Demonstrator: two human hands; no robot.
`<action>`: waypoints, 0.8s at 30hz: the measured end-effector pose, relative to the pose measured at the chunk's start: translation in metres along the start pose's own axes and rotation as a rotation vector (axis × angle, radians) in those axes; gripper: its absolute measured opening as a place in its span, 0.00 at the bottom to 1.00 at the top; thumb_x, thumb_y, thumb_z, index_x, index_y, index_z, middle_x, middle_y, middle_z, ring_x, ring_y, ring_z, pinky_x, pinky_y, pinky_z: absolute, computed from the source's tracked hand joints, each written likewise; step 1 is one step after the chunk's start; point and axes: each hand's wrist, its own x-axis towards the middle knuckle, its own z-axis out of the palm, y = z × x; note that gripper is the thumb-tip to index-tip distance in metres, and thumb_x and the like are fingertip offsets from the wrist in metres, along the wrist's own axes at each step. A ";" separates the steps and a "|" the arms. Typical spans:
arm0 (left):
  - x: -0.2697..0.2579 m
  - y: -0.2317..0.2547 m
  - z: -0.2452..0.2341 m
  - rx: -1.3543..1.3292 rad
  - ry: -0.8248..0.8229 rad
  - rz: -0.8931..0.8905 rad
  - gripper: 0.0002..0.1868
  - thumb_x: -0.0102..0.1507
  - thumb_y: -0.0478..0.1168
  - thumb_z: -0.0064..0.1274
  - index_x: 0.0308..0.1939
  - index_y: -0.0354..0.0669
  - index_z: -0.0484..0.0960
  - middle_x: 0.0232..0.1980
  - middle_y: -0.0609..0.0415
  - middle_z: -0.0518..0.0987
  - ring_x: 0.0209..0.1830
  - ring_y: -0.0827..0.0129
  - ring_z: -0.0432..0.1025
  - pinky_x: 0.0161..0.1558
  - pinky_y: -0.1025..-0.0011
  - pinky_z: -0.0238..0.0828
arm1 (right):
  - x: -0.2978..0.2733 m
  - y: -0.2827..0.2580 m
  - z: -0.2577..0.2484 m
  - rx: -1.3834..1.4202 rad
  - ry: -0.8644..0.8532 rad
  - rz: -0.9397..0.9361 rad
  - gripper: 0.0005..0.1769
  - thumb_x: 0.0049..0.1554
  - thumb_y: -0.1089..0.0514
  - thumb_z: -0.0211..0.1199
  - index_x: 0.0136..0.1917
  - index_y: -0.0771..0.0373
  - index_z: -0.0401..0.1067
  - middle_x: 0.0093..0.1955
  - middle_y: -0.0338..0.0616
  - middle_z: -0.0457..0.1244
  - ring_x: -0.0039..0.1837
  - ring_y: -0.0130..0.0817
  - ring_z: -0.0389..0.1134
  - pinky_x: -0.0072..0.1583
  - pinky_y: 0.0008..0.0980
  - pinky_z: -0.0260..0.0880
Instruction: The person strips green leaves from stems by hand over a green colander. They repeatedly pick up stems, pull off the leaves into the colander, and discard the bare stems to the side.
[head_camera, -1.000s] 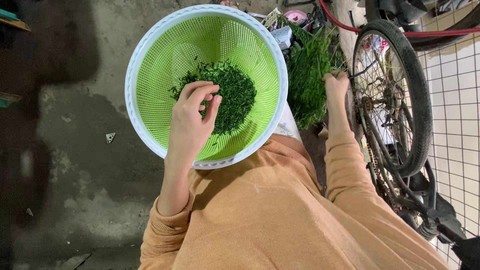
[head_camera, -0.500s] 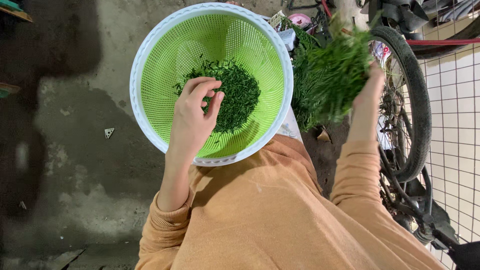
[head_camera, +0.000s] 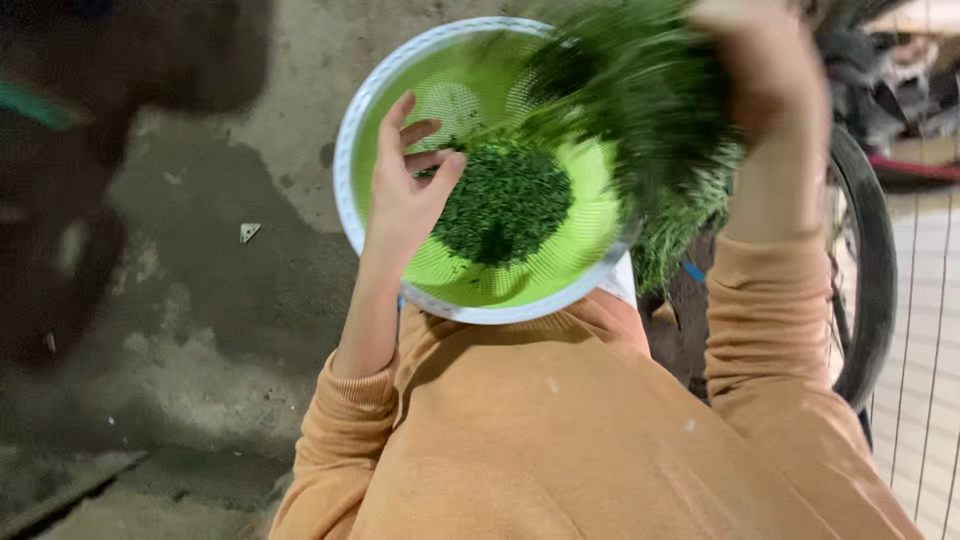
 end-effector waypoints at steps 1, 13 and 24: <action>0.003 -0.010 -0.003 -0.079 -0.006 -0.021 0.42 0.65 0.35 0.61 0.78 0.37 0.53 0.68 0.40 0.71 0.57 0.62 0.78 0.51 0.70 0.82 | 0.015 -0.010 0.023 -0.079 -0.103 -0.047 0.18 0.58 0.57 0.60 0.60 0.65 0.75 0.52 0.47 0.67 0.54 0.39 0.66 0.56 0.39 0.66; 0.011 -0.053 -0.007 0.245 0.128 -0.296 0.44 0.60 0.38 0.62 0.74 0.27 0.55 0.55 0.39 0.83 0.45 0.63 0.81 0.48 0.69 0.78 | 0.015 -0.042 0.114 -0.599 -0.259 -0.504 0.20 0.56 0.65 0.63 0.62 0.66 0.77 0.63 0.57 0.66 0.65 0.53 0.68 0.69 0.43 0.66; 0.004 -0.031 -0.008 0.261 0.060 0.110 0.51 0.65 0.25 0.53 0.83 0.39 0.36 0.68 0.26 0.72 0.56 0.53 0.80 0.55 0.63 0.80 | -0.058 -0.064 0.135 -0.373 -0.180 -0.130 0.17 0.60 0.70 0.55 0.56 0.62 0.80 0.53 0.45 0.72 0.50 0.36 0.75 0.50 0.32 0.75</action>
